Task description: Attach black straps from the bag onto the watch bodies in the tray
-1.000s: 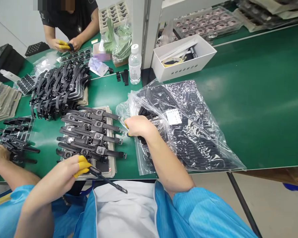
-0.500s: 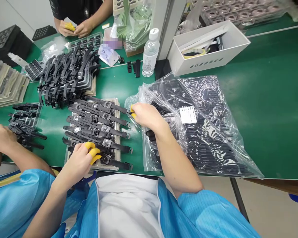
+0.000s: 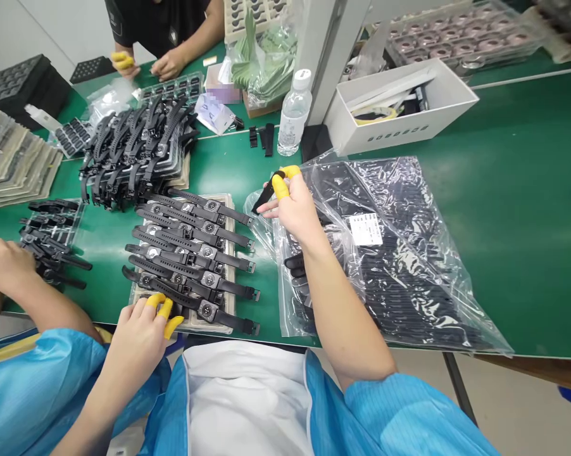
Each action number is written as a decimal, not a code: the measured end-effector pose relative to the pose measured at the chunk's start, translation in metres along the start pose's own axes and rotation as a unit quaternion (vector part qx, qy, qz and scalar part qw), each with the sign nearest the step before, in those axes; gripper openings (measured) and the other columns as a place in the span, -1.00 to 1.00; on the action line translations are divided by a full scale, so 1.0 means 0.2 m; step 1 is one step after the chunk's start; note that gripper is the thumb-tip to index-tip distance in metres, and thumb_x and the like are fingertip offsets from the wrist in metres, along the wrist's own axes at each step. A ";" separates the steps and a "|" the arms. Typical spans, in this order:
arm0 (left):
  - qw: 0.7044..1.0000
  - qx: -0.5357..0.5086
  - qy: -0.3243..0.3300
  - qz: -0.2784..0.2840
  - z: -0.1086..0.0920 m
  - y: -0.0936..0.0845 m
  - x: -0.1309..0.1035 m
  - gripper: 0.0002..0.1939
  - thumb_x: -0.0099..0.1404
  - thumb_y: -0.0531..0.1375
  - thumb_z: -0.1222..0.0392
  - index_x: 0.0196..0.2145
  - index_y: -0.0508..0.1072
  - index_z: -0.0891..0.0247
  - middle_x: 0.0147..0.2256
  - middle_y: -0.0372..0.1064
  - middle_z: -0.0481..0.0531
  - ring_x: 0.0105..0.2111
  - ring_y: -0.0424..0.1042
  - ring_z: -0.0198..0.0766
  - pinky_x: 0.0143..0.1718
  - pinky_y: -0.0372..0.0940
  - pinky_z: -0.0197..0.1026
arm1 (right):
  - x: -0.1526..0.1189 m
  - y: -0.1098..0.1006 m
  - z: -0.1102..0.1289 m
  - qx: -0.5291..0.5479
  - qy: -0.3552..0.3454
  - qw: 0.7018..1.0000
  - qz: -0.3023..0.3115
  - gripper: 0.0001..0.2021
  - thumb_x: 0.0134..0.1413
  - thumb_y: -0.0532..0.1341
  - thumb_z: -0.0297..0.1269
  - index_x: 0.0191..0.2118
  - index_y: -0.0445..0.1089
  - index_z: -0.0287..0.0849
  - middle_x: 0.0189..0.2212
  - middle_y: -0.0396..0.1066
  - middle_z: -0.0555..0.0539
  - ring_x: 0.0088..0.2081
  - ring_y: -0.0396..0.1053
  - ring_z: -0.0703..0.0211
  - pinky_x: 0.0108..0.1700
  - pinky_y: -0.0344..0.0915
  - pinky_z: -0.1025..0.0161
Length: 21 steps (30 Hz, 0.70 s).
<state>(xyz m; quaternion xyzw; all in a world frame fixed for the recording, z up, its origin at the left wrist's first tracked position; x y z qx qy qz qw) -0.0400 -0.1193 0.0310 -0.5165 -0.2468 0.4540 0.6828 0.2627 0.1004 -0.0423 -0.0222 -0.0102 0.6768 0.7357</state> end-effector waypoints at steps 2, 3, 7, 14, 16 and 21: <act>1.000 -0.005 -0.009 0.005 0.00 0.00 0.02 -0.88 0.30 0.22 0.28 -0.40 0.54 0.24 -0.28 0.47 0.24 -0.19 0.40 0.10 -0.23 0.35 0.06 | -0.01 0.02 0.01 0.052 0.029 0.998 0.006 -0.56 0.32 0.18 0.18 0.14 0.23 0.06 -0.07 0.44 -0.15 -0.28 0.61 0.07 -0.33 0.51 0.16; 1.000 -0.013 -0.008 0.001 0.00 0.00 0.03 -0.88 0.31 0.21 0.27 -0.36 0.55 0.24 -0.25 0.47 0.25 -0.16 0.41 0.11 -0.20 0.36 0.07 | -0.01 0.02 0.02 0.070 0.036 0.997 0.003 -0.56 0.30 0.21 0.18 0.11 0.23 0.06 -0.09 0.46 -0.13 -0.26 0.61 0.05 -0.32 0.52 0.17; 0.997 -0.056 0.041 -0.021 0.03 0.02 0.01 -0.87 0.34 0.22 0.25 -0.34 0.57 0.25 -0.25 0.46 0.23 -0.07 0.40 0.13 0.06 0.35 0.21 | -0.03 -0.01 0.11 0.106 0.016 0.994 -0.012 -0.59 0.24 0.23 0.22 -0.01 0.27 0.06 -0.08 0.49 -0.11 -0.08 0.59 -0.03 -0.24 0.55 0.12; 0.987 -0.097 0.117 -0.046 0.06 0.07 -0.03 -0.90 0.33 0.36 0.26 -0.34 0.54 0.28 -0.30 0.46 0.15 -0.17 0.40 0.03 -0.10 0.37 0.04 | -0.03 -0.01 0.14 0.164 -0.041 0.986 -0.009 -0.58 0.16 0.26 0.26 -0.21 0.33 -0.01 -0.25 0.42 -0.10 -0.07 0.54 -0.07 -0.11 0.53 0.01; 0.985 -0.107 0.129 -0.036 0.08 0.06 -0.02 -0.89 0.30 0.36 0.34 -0.38 0.52 0.28 -0.34 0.45 0.12 -0.21 0.40 0.00 -0.20 0.37 -0.02 | -0.02 -0.01 0.12 0.164 -0.048 0.985 -0.029 -0.59 0.04 0.42 0.10 -0.16 0.32 0.01 -0.24 0.39 -0.05 -0.12 0.52 0.00 -0.06 0.52 0.03; 0.970 -0.208 0.119 -0.037 0.16 -0.12 0.06 -0.78 0.27 0.19 0.51 -0.33 0.49 0.21 -0.32 0.49 0.06 -0.25 0.46 -0.07 -0.20 0.45 -0.05 | -0.04 0.03 0.14 0.170 -0.039 0.985 -0.006 -0.42 -0.08 0.51 -0.01 0.04 0.31 0.07 -0.15 0.42 -0.06 -0.20 0.48 0.06 -0.10 0.52 0.04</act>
Point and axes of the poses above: each hand's wrist, its own x-axis towards the middle knuckle, its own y-axis out of the palm, z = x × y, the point moved 6 cm from there along x, towards the middle knuckle
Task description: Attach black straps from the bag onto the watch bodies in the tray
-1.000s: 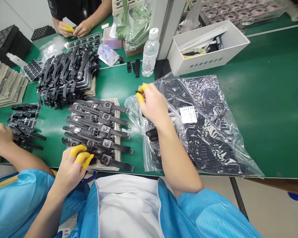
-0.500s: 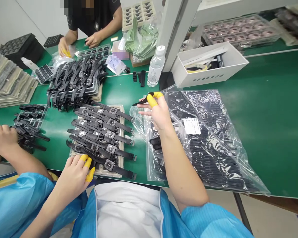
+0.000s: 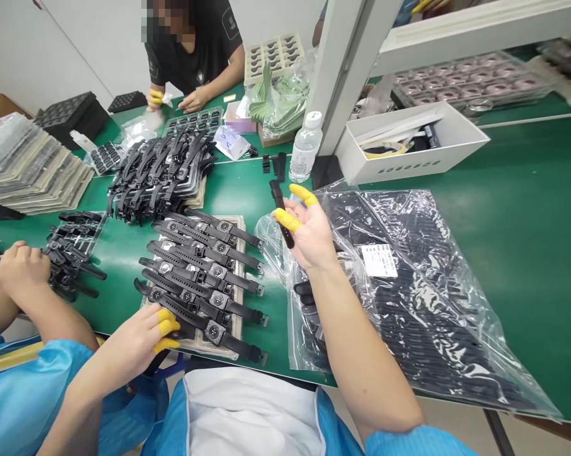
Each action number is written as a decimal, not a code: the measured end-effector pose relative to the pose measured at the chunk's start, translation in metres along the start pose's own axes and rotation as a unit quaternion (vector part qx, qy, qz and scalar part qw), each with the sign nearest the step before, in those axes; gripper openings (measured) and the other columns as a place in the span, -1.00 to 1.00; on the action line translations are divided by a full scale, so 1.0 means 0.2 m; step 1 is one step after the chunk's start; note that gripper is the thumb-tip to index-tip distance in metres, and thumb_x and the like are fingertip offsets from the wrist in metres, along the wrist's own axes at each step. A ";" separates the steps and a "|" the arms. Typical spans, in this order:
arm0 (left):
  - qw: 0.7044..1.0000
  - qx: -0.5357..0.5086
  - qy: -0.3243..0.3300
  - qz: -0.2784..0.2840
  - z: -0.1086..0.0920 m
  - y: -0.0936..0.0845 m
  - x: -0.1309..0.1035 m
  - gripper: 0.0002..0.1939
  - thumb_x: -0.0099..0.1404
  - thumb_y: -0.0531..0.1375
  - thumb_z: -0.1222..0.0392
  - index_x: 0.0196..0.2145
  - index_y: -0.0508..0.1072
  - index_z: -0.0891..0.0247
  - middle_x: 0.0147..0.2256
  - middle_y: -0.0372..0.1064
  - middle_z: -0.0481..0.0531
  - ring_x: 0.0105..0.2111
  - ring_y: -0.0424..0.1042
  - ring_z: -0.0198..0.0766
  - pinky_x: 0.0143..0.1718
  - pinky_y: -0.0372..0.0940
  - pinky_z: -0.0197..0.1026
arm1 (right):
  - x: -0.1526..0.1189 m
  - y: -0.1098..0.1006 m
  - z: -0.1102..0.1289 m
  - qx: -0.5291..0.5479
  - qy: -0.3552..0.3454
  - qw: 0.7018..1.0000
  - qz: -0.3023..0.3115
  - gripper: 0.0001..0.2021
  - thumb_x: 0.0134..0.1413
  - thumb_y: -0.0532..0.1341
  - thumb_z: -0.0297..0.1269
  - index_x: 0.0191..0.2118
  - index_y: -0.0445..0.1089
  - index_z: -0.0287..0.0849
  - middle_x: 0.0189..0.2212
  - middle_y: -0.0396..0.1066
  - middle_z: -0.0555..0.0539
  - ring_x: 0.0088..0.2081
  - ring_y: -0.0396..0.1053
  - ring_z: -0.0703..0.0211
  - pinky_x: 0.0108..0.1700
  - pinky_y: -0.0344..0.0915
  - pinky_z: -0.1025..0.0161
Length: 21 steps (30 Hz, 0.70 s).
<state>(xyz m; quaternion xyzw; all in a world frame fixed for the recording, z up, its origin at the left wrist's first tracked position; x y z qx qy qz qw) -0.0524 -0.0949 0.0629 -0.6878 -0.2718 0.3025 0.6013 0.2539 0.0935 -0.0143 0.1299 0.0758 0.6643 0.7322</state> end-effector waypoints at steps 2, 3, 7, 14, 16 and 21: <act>0.997 -0.054 -0.018 -0.048 0.00 -0.15 0.07 -0.70 0.32 0.11 0.48 -0.12 0.51 0.18 -0.19 0.56 0.07 -0.18 0.51 -0.10 -0.10 0.48 -0.08 | -0.03 0.04 0.02 0.033 0.026 0.999 0.028 -0.44 -0.10 0.53 -0.03 0.00 0.35 0.04 -0.21 0.43 -0.03 -0.29 0.45 0.11 -0.18 0.51 0.07; 0.993 -0.077 -0.031 -0.080 0.00 -0.22 0.13 -0.67 0.35 0.09 0.45 -0.03 0.48 0.18 -0.14 0.57 0.07 -0.16 0.54 -0.13 -0.10 0.49 -0.11 | -0.04 0.07 0.02 0.047 0.042 0.997 0.049 -0.47 -0.10 0.53 -0.03 -0.03 0.37 0.01 -0.26 0.42 -0.02 -0.34 0.42 0.13 -0.23 0.49 0.08; 0.971 -0.137 -0.085 -0.178 0.07 -0.35 0.49 -0.74 0.44 0.12 0.26 0.05 0.42 0.18 -0.13 0.58 0.09 -0.20 0.60 -0.13 -0.16 0.50 -0.15 | -0.14 0.23 0.02 0.084 0.096 0.979 0.162 -0.60 0.04 0.48 -0.03 -0.13 0.35 -0.05 -0.37 0.43 0.02 -0.43 0.38 0.19 -0.36 0.38 0.18; 0.910 -0.337 0.013 -0.240 0.24 -0.02 1.08 -0.55 0.42 0.02 0.38 0.22 0.33 0.23 0.07 0.51 0.20 0.08 0.53 -0.12 0.11 0.46 -0.07 | -0.23 0.37 -0.04 0.162 0.137 0.943 0.257 -0.61 0.21 0.35 0.02 -0.05 0.26 -0.08 -0.44 0.36 0.12 -0.59 0.26 0.31 -0.56 0.13 0.31; 0.904 -0.345 0.063 -0.243 0.23 0.05 1.10 -0.49 0.39 0.01 0.43 0.24 0.36 0.23 0.11 0.49 0.20 0.12 0.50 -0.12 0.16 0.42 -0.04 | -0.22 0.36 -0.05 0.149 0.129 0.946 0.256 -0.64 0.26 0.31 0.05 -0.08 0.26 -0.10 -0.52 0.31 0.15 -0.62 0.22 0.32 -0.56 0.11 0.32; 0.897 -0.336 0.111 -0.263 0.21 0.07 1.04 -0.33 0.25 0.01 0.53 0.27 0.38 0.21 0.14 0.47 0.19 0.15 0.47 -0.12 0.20 0.40 -0.02 | -0.22 0.35 -0.06 0.122 0.128 0.945 0.275 -0.64 0.24 0.32 0.04 -0.16 0.27 -0.12 -0.64 0.28 0.18 -0.64 0.20 0.31 -0.54 0.12 0.31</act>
Point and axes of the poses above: each hand's wrist, its own x-axis towards the middle knuckle, its own y-axis out of the palm, z = x × y, the point moved 6 cm from there along x, towards the middle knuckle
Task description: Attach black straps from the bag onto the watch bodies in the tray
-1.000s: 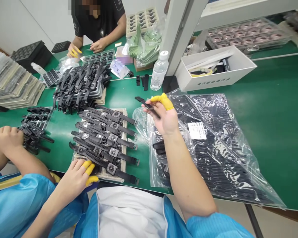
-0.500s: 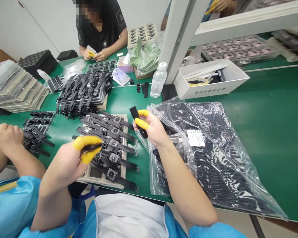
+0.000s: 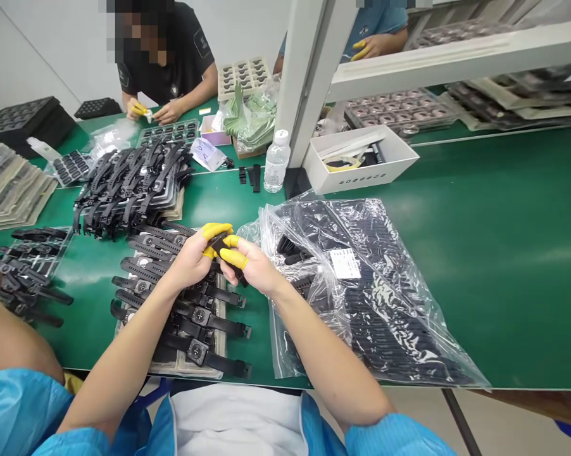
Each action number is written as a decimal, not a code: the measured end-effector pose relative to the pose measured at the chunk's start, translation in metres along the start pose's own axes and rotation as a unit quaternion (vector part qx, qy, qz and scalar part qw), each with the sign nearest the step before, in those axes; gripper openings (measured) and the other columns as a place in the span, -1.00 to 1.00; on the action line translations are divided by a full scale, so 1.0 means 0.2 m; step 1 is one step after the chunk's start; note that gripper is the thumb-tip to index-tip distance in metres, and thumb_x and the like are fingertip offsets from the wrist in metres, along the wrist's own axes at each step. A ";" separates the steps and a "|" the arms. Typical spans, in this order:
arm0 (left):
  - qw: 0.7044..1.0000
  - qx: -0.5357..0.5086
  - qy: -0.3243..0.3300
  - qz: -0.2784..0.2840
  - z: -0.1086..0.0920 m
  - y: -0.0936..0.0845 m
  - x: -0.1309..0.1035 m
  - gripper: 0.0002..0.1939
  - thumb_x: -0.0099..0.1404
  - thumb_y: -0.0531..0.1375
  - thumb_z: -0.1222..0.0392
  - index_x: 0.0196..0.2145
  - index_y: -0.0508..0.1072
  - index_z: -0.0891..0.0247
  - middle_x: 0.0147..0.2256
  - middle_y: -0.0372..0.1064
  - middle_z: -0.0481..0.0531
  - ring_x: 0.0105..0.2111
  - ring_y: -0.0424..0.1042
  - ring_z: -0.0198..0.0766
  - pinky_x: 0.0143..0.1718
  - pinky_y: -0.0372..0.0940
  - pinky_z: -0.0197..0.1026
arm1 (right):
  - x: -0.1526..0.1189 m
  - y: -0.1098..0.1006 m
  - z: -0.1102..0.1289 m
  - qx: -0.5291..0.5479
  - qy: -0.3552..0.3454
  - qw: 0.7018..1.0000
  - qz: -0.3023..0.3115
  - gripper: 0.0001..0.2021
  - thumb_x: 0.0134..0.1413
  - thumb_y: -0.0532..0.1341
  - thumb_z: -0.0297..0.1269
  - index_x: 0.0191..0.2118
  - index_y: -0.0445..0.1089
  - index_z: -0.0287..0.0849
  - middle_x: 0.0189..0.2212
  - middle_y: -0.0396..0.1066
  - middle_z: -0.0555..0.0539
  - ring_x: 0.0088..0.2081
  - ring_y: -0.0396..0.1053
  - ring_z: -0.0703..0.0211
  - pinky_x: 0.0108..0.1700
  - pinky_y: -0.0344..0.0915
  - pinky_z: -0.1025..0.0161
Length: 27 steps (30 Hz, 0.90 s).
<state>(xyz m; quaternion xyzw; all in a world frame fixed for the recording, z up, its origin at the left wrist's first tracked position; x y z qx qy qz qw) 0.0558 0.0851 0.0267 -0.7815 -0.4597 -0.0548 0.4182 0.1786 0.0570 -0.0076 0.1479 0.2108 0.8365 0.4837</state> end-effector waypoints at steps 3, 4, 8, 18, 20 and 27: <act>1.000 -0.006 -0.003 0.003 0.00 0.00 0.00 -0.36 0.30 0.00 0.52 0.27 0.39 0.20 0.15 0.47 0.19 0.16 0.47 -0.11 0.21 0.39 0.00 | 0.00 0.00 -0.01 0.007 0.005 1.000 -0.004 -0.67 0.25 0.31 0.02 -0.18 0.28 -0.13 -0.68 0.26 0.19 -0.67 0.15 0.32 -0.56 0.09 0.32; 1.000 -0.006 -0.004 0.002 0.00 0.00 0.00 -0.38 0.31 0.00 0.51 0.27 0.39 0.20 0.15 0.47 0.20 0.16 0.47 -0.11 0.21 0.40 0.00 | 0.00 0.01 -0.01 0.010 0.006 1.000 -0.005 -0.68 0.25 0.31 0.00 -0.19 0.28 -0.13 -0.69 0.25 0.19 -0.68 0.13 0.33 -0.57 0.09 0.32; 1.000 0.004 0.005 -0.015 0.00 -0.01 -0.01 -0.46 0.38 0.02 0.48 0.25 0.40 0.22 0.13 0.47 0.21 0.15 0.47 -0.11 0.19 0.41 -0.03 | 0.01 0.00 -0.01 0.033 0.002 0.999 -0.023 -0.71 0.23 0.32 -0.05 -0.24 0.28 -0.13 -0.73 0.19 0.20 -0.70 0.08 0.34 -0.60 0.06 0.34; 0.999 0.043 -0.027 -0.011 0.00 0.00 -0.03 -0.49 0.48 -0.02 0.39 0.33 0.30 0.24 0.13 0.37 0.24 0.16 0.40 -0.10 0.23 0.36 -0.01 | 0.01 -0.01 -0.01 0.099 0.018 0.993 -0.070 -0.71 0.17 0.35 -0.09 -0.33 0.27 -0.12 -0.75 0.11 0.22 -0.72 0.00 0.37 -0.65 -0.04 0.38; 0.999 0.037 -0.030 0.007 -0.01 0.00 -0.03 -0.51 0.52 -0.01 0.32 0.35 0.28 0.24 0.14 0.34 0.24 0.15 0.40 -0.10 0.23 0.36 -0.02 | 0.01 -0.02 -0.01 0.107 0.021 0.991 -0.082 -0.71 0.15 0.37 -0.09 -0.34 0.27 -0.11 -0.76 0.09 0.22 -0.72 -0.03 0.38 -0.65 -0.06 0.39; 0.996 0.074 -0.047 0.028 -0.02 0.00 -0.02 -0.56 0.53 -0.02 0.24 0.29 0.34 0.26 0.07 0.37 0.23 0.09 0.41 -0.06 0.18 0.39 0.02 | 0.01 -0.05 -0.02 0.100 0.034 0.988 -0.115 -0.67 0.10 0.40 -0.08 -0.39 0.26 -0.11 -0.78 0.02 0.24 -0.73 -0.08 0.40 -0.66 -0.11 0.41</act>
Point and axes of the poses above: each hand's wrist, its own x-axis towards the middle knuckle, its own y-axis out of the palm, z = x × y, the point moved 6 cm from there along x, towards the middle knuckle
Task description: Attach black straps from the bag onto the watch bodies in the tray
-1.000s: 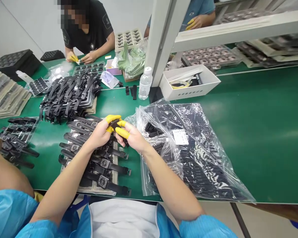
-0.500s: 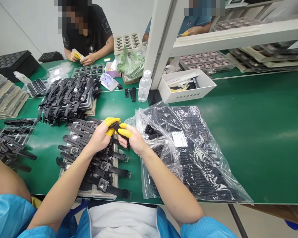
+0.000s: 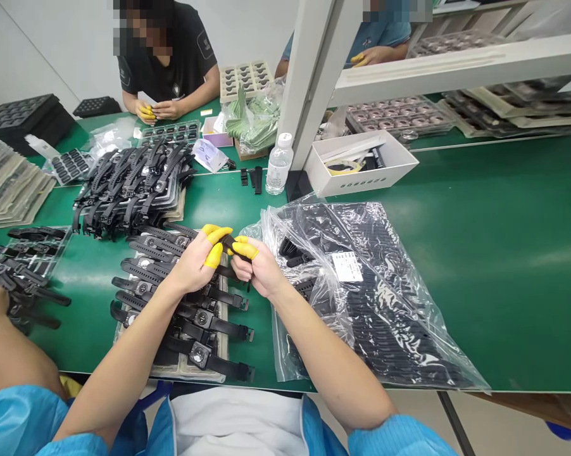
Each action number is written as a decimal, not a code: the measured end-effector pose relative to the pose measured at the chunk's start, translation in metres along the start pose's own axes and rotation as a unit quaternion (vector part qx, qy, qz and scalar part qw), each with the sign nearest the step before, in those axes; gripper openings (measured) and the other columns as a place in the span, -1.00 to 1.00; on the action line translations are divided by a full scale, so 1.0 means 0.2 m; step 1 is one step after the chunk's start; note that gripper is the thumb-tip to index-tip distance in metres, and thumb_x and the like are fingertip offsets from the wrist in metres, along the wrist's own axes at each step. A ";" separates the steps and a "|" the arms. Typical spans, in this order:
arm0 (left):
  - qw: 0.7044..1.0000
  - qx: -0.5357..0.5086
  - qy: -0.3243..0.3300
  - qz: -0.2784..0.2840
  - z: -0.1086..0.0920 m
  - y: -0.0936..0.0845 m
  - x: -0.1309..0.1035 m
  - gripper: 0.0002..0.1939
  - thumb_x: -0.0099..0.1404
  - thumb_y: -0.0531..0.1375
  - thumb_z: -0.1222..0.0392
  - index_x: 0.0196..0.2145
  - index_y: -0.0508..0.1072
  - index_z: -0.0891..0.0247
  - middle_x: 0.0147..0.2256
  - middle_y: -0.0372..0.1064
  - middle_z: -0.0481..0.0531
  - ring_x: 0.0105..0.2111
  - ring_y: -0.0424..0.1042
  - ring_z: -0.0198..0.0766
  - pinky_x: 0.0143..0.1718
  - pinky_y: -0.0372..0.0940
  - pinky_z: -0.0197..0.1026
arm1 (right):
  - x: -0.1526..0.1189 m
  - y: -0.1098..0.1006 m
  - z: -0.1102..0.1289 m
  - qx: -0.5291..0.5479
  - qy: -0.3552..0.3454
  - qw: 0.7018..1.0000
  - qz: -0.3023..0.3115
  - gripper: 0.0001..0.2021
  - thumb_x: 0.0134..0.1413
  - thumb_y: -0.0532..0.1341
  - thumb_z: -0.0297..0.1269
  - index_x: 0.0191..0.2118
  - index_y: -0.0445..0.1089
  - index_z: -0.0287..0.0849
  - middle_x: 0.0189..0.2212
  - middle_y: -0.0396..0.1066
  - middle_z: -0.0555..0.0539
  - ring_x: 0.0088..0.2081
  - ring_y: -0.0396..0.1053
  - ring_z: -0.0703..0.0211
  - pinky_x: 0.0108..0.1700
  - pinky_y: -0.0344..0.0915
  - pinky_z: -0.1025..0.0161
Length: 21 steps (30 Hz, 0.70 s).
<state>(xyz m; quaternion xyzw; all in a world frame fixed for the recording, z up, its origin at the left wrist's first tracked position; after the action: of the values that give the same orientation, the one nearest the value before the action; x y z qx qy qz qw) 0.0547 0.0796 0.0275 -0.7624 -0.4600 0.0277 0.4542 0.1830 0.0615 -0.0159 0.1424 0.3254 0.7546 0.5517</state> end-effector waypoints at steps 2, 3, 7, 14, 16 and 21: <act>0.999 0.050 -0.001 0.011 0.01 0.02 0.00 -0.57 0.47 0.04 0.25 0.24 0.38 0.28 0.03 0.39 0.23 0.07 0.41 -0.03 0.15 0.40 0.04 | 0.00 -0.01 -0.01 -0.007 -0.001 1.000 -0.008 -0.64 0.09 0.41 -0.06 -0.41 0.25 -0.11 -0.79 0.01 0.24 -0.73 -0.09 0.41 -0.67 -0.12 0.41; 0.997 0.072 0.001 0.020 0.01 0.02 0.00 -0.58 0.44 0.07 0.25 0.21 0.40 0.30 0.01 0.40 0.24 0.05 0.41 -0.01 0.14 0.41 0.06 | 0.01 -0.01 -0.01 -0.012 -0.002 1.000 -0.010 -0.63 0.10 0.41 -0.05 -0.42 0.24 -0.11 -0.79 0.01 0.23 -0.73 -0.10 0.41 -0.66 -0.12 0.41; 0.997 0.069 0.004 0.032 0.01 0.02 0.00 -0.60 0.46 0.03 0.26 0.18 0.41 0.32 0.00 0.42 0.25 0.05 0.42 -0.01 0.15 0.41 0.06 | 0.01 -0.01 -0.02 -0.030 -0.002 1.000 -0.009 -0.63 0.10 0.42 -0.04 -0.41 0.26 -0.12 -0.79 0.03 0.23 -0.73 -0.09 0.41 -0.66 -0.13 0.40; 0.998 -0.052 -0.022 -0.040 0.02 -0.03 0.00 -0.57 0.46 0.15 0.23 0.24 0.36 0.31 0.05 0.46 0.24 0.01 0.50 -0.09 0.04 0.45 -0.07 | 0.00 0.00 0.02 -0.043 -0.046 0.998 -0.005 -0.59 0.14 0.39 0.07 -0.35 0.25 -0.10 -0.71 0.17 0.17 -0.69 0.05 0.34 -0.61 0.01 0.34; 0.992 -0.086 -0.030 -0.088 0.03 -0.05 0.00 -0.74 0.46 0.21 0.17 0.07 0.48 0.24 -0.08 0.51 0.14 -0.07 0.52 -0.14 -0.03 0.46 -0.12 | 0.01 0.00 0.02 -0.048 -0.044 0.998 -0.002 -0.55 0.14 0.38 0.16 -0.32 0.25 -0.09 -0.66 0.22 0.15 -0.68 0.08 0.34 -0.61 0.03 0.33; 0.951 -0.242 -0.087 -0.170 0.04 -0.06 0.01 -0.70 0.44 0.27 -0.07 -0.12 0.51 0.23 -0.12 0.54 0.12 -0.19 0.56 -0.21 -0.22 0.50 -0.20 | -0.01 0.04 -0.04 -0.027 0.067 0.995 0.066 -0.54 0.16 0.35 0.18 -0.30 0.25 -0.11 -0.65 0.12 0.20 -0.69 -0.08 0.42 -0.64 -0.16 0.38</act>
<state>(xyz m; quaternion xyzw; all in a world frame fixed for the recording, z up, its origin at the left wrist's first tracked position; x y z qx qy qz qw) 0.0428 0.0882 0.0322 -0.7545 -0.6134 -0.0957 0.2128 0.1725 0.0557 -0.0173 0.0977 0.3315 0.8057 0.4810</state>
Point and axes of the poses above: each hand's wrist, its own x-axis towards the middle knuckle, its own y-axis out of the palm, z = x × y, the point moved 6 cm from there along x, towards the middle knuckle
